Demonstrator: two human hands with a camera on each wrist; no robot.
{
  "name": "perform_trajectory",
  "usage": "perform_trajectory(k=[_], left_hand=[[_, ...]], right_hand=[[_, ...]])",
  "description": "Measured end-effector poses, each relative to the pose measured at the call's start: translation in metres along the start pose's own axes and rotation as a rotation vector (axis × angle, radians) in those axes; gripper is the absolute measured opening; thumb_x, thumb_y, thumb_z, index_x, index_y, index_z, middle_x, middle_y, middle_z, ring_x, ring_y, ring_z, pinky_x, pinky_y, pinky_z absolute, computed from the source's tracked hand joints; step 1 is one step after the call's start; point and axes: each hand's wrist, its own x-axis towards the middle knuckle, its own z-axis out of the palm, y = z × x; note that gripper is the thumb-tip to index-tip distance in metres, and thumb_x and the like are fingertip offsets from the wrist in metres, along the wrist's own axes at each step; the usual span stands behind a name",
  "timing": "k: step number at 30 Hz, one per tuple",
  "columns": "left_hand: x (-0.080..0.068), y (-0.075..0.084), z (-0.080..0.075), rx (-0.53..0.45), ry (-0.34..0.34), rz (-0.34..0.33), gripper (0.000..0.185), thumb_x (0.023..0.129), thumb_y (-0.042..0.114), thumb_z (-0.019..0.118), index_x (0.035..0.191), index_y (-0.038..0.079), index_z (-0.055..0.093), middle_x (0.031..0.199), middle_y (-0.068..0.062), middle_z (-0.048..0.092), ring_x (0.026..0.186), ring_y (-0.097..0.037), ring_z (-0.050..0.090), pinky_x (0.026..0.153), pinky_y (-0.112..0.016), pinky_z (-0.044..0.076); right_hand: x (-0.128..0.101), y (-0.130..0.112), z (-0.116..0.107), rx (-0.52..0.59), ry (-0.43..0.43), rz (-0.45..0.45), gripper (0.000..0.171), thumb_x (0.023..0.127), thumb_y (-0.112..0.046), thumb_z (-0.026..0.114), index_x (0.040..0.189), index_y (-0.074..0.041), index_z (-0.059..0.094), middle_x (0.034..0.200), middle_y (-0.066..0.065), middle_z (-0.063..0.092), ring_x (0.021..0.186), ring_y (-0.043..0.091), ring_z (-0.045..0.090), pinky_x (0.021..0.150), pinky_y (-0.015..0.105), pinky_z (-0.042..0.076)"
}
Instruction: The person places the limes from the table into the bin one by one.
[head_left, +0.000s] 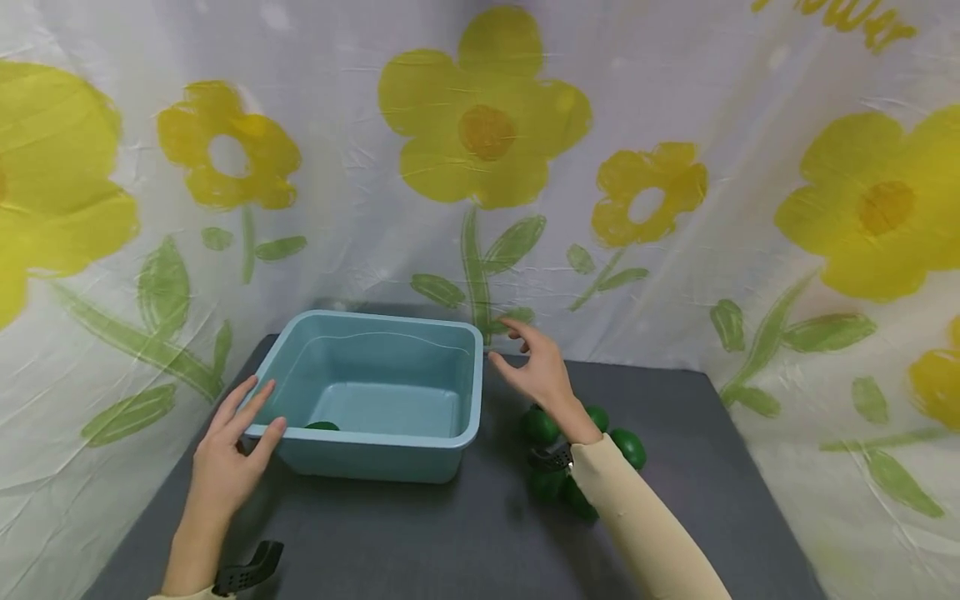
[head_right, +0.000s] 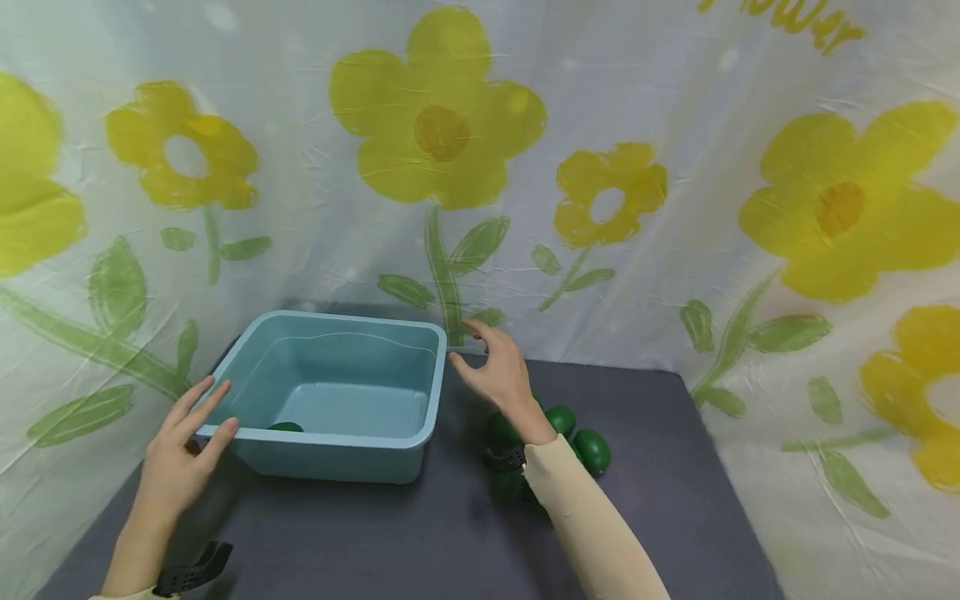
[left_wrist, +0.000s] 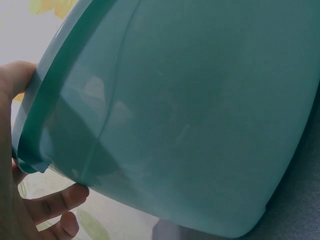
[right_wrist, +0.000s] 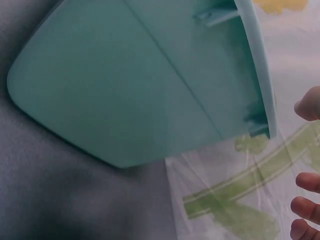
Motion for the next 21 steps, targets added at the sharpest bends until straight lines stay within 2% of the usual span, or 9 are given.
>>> perform_trajectory(k=[3,5,8,11,14,15,17,20,21], left_hand=[[0.000,0.001,0.000,0.003,0.007,-0.005,0.061,0.097,0.020,0.077,0.154,0.023,0.059,0.163,-0.011,0.048,0.100,-0.004,0.049,0.065,-0.021,0.031],[0.000,0.003,0.000,0.011,-0.004,-0.011,0.061,0.098,0.020,0.077,0.155,0.023,0.058,0.163,-0.012,0.048,0.104,-0.006,0.052,0.067,-0.022,0.032],[-0.002,0.003,-0.003,0.018,-0.034,-0.033,0.060,0.100,0.022,0.075,0.156,0.021,0.056,0.164,-0.013,0.045,0.114,-0.024,0.057,0.069,-0.028,0.035],[-0.003,0.003,-0.006,0.013,-0.063,-0.054,0.060,0.101,0.024,0.073,0.158,0.019,0.054,0.167,-0.013,0.042,0.135,-0.047,0.053,0.081,-0.046,0.043],[-0.002,0.003,-0.007,0.011,-0.065,-0.056,0.060,0.102,0.025,0.072,0.158,0.019,0.053,0.168,-0.012,0.040,0.140,-0.052,0.049,0.084,-0.059,0.042],[-0.002,0.003,-0.007,0.013,-0.059,-0.051,0.060,0.101,0.025,0.073,0.158,0.019,0.053,0.168,-0.011,0.041,0.132,-0.047,0.056,0.082,-0.055,0.044],[-0.002,0.003,-0.006,0.019,-0.045,-0.034,0.060,0.101,0.023,0.074,0.157,0.019,0.054,0.167,-0.010,0.042,0.116,-0.034,0.061,0.075,-0.041,0.043],[-0.001,0.003,-0.004,0.016,-0.032,-0.012,0.061,0.099,0.021,0.075,0.157,0.020,0.055,0.166,-0.010,0.044,0.104,-0.024,0.057,0.067,-0.027,0.036],[-0.001,0.003,-0.003,0.014,-0.027,-0.008,0.061,0.099,0.020,0.075,0.157,0.020,0.056,0.166,-0.011,0.044,0.096,-0.020,0.054,0.064,-0.025,0.033]], right_hand=[[-0.002,0.006,-0.004,-0.020,0.005,0.012,0.058,0.095,-0.034,0.079,0.148,-0.016,0.063,0.126,0.014,0.072,0.097,0.036,0.067,0.080,0.052,0.055],[-0.005,0.012,-0.008,-0.035,0.004,0.020,0.058,0.095,-0.034,0.079,0.148,-0.015,0.063,0.127,0.015,0.071,0.098,0.036,0.067,0.081,0.052,0.055],[-0.009,0.019,-0.012,-0.055,-0.005,0.037,0.059,0.096,-0.034,0.079,0.148,-0.015,0.062,0.128,0.016,0.071,0.101,0.039,0.068,0.082,0.053,0.056],[-0.013,0.026,-0.017,-0.064,-0.001,0.054,0.058,0.095,-0.033,0.079,0.148,-0.014,0.063,0.128,0.018,0.070,0.103,0.042,0.068,0.082,0.055,0.055],[-0.017,0.034,-0.023,-0.069,0.008,0.061,0.058,0.095,-0.033,0.079,0.148,-0.015,0.062,0.128,0.018,0.070,0.102,0.042,0.068,0.081,0.055,0.055],[-0.019,0.037,-0.026,-0.070,0.012,0.064,0.059,0.095,-0.033,0.079,0.148,-0.015,0.062,0.128,0.018,0.070,0.101,0.041,0.068,0.081,0.055,0.055],[-0.022,0.042,-0.031,-0.075,0.019,0.072,0.059,0.096,-0.033,0.079,0.149,-0.014,0.061,0.128,0.019,0.070,0.099,0.039,0.067,0.080,0.055,0.055],[-0.028,0.051,-0.041,-0.082,0.038,0.089,0.060,0.095,-0.031,0.079,0.149,-0.013,0.061,0.127,0.020,0.070,0.099,0.038,0.066,0.079,0.056,0.054],[-0.029,0.055,-0.043,-0.081,0.040,0.093,0.060,0.095,-0.030,0.079,0.150,-0.013,0.061,0.127,0.021,0.070,0.099,0.039,0.066,0.080,0.056,0.053]])
